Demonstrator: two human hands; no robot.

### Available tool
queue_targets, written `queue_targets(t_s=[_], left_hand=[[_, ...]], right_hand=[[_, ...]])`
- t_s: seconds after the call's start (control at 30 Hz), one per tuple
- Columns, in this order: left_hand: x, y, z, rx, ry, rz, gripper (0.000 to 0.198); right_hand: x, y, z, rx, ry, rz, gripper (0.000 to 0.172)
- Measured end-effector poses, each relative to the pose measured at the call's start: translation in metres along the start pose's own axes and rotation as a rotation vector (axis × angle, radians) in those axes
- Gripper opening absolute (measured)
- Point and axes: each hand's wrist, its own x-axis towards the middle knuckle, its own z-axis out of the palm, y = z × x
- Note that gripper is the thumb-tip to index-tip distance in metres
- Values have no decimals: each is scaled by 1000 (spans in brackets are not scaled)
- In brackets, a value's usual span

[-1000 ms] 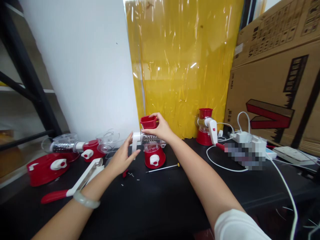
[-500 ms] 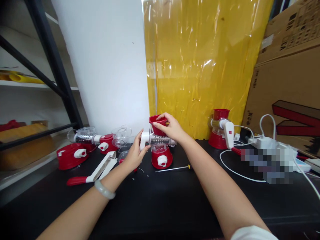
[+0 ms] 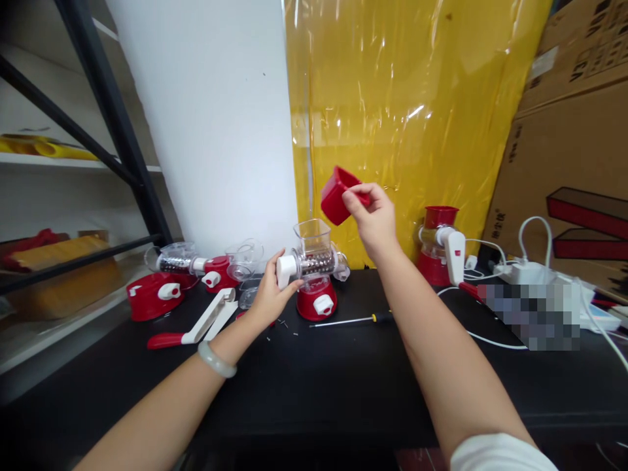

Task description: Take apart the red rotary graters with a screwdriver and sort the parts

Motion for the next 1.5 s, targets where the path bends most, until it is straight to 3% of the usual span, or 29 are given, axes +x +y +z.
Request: queue_targets(t_s=[0.13, 0.23, 0.37, 0.47, 0.63, 0.87, 1.1, 1.3, 1.5], left_hand=[[6, -5, -1, -28, 157, -63, 57], [14, -10, -9, -48, 345, -81, 55], [26, -12, -26, -14, 572, -24, 55], [31, -12, -36, 36, 647, 27, 55], [33, -17, -41, 93, 672, 40, 54], [31, -20, -38, 121, 616, -1, 52], [31, -18, -39, 103, 607, -20, 53], [31, -18, -40, 108, 582, -14, 57], [31, -16, -42, 104, 573, -38, 58]], right_hand=[[12, 18, -26, -49, 56, 41, 36], [3, 42, -33, -183, 19, 220, 43], [-32, 79, -19, -483, -337, 526, 43], [-61, 100, -4, -543, -473, 559, 38], [-93, 118, 7, -676, -601, 513, 32], [-114, 125, 12, -828, -689, 427, 32], [-121, 117, 19, -971, -683, 347, 46], [-121, 107, 25, -1112, -725, 348, 38], [-121, 100, 33, -1211, -759, 357, 45]])
